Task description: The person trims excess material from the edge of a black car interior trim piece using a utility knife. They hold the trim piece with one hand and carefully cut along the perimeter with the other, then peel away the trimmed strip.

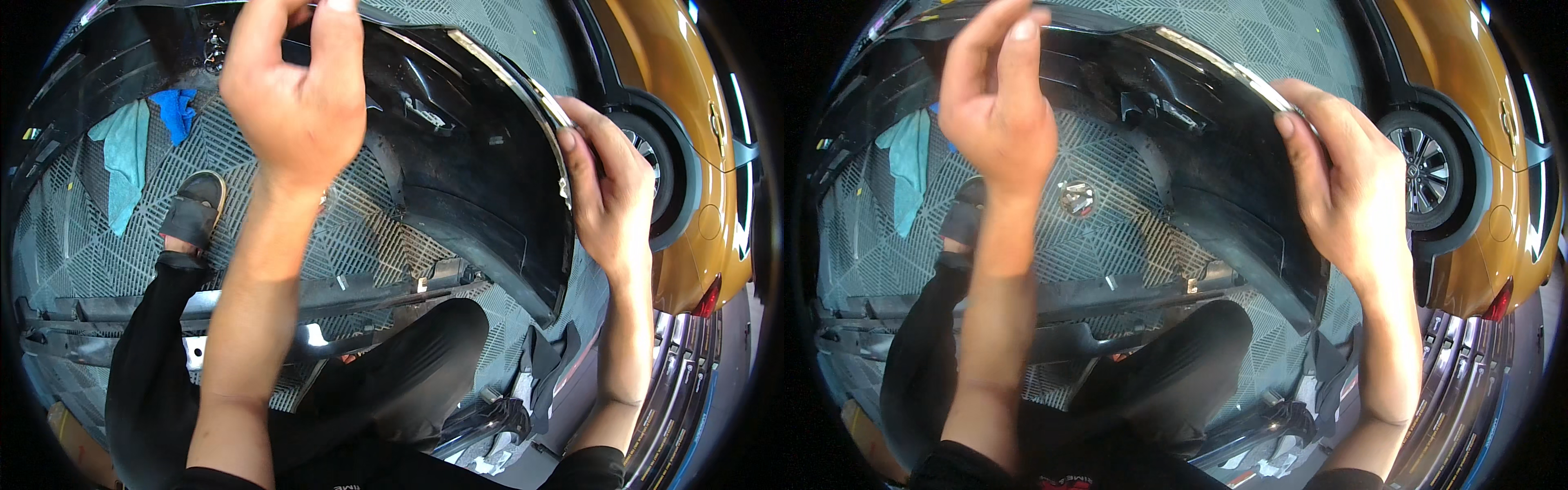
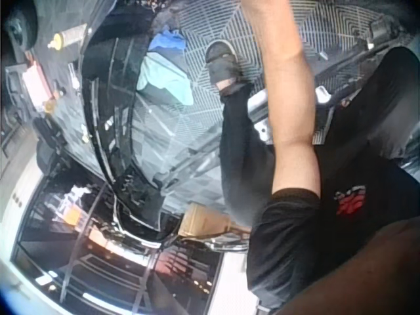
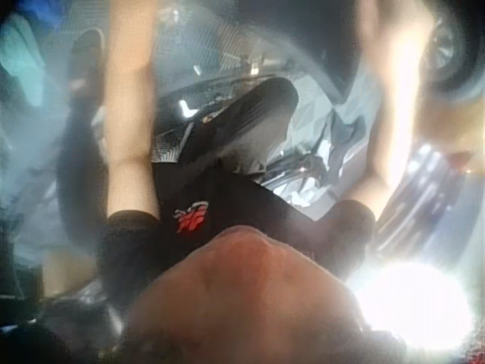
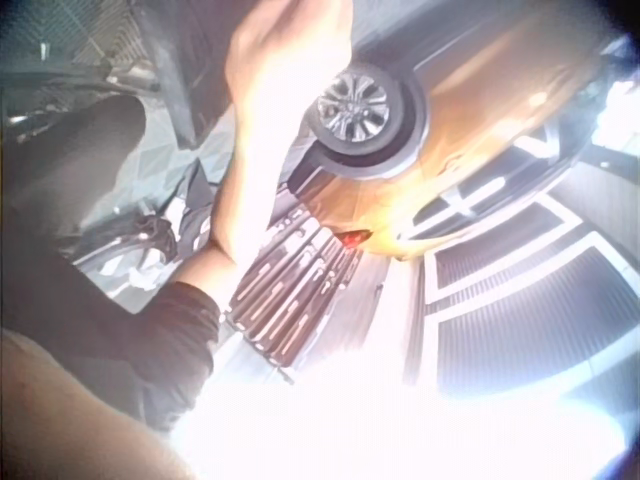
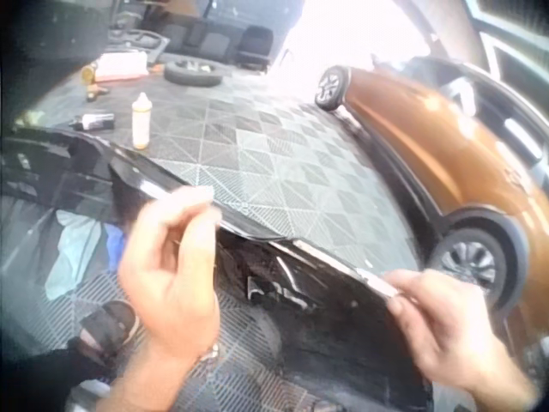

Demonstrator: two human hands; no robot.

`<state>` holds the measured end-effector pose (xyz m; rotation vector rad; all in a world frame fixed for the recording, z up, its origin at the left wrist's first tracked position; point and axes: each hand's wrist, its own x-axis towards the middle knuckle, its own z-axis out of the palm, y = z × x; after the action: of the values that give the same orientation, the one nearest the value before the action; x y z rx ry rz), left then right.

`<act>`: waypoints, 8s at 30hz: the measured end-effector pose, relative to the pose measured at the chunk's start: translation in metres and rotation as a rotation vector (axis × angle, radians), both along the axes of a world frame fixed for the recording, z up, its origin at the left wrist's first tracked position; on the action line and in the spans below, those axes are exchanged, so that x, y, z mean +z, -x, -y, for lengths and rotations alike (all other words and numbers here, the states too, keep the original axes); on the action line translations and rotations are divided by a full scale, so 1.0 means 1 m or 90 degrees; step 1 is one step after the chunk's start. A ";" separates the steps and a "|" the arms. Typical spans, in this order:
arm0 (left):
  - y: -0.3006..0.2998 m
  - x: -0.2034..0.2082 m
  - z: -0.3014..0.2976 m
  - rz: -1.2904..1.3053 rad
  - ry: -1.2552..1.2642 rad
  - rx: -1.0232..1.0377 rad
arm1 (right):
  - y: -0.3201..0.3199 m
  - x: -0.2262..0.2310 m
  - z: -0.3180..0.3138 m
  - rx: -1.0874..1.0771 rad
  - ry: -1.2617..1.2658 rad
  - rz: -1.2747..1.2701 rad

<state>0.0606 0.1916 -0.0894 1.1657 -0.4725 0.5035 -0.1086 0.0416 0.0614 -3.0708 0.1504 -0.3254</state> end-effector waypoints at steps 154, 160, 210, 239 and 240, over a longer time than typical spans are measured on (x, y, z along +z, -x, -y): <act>0.033 -0.179 -0.064 0.335 -0.906 -0.553 | 0.061 -0.432 -0.065 -0.598 -0.549 -0.321; 0.051 -0.158 -0.014 0.364 -1.427 -0.575 | 0.065 -0.425 -0.060 -0.585 -0.615 -0.346; -0.034 -0.112 -0.070 -0.178 -0.941 -0.672 | 0.062 -0.419 -0.059 -0.565 -0.604 -0.408; -0.055 -0.098 -0.117 -0.445 -0.722 -0.590 | 0.099 -0.481 -0.054 -0.748 -0.739 0.039; -0.056 -0.095 -0.115 -0.448 -0.718 -0.575 | 0.086 -0.471 -0.063 -0.729 -0.742 0.136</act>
<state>0.1169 0.3064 -0.1840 1.8775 -0.6037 -1.0815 -0.1944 0.1041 -0.4097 -1.5263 1.4416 -0.3740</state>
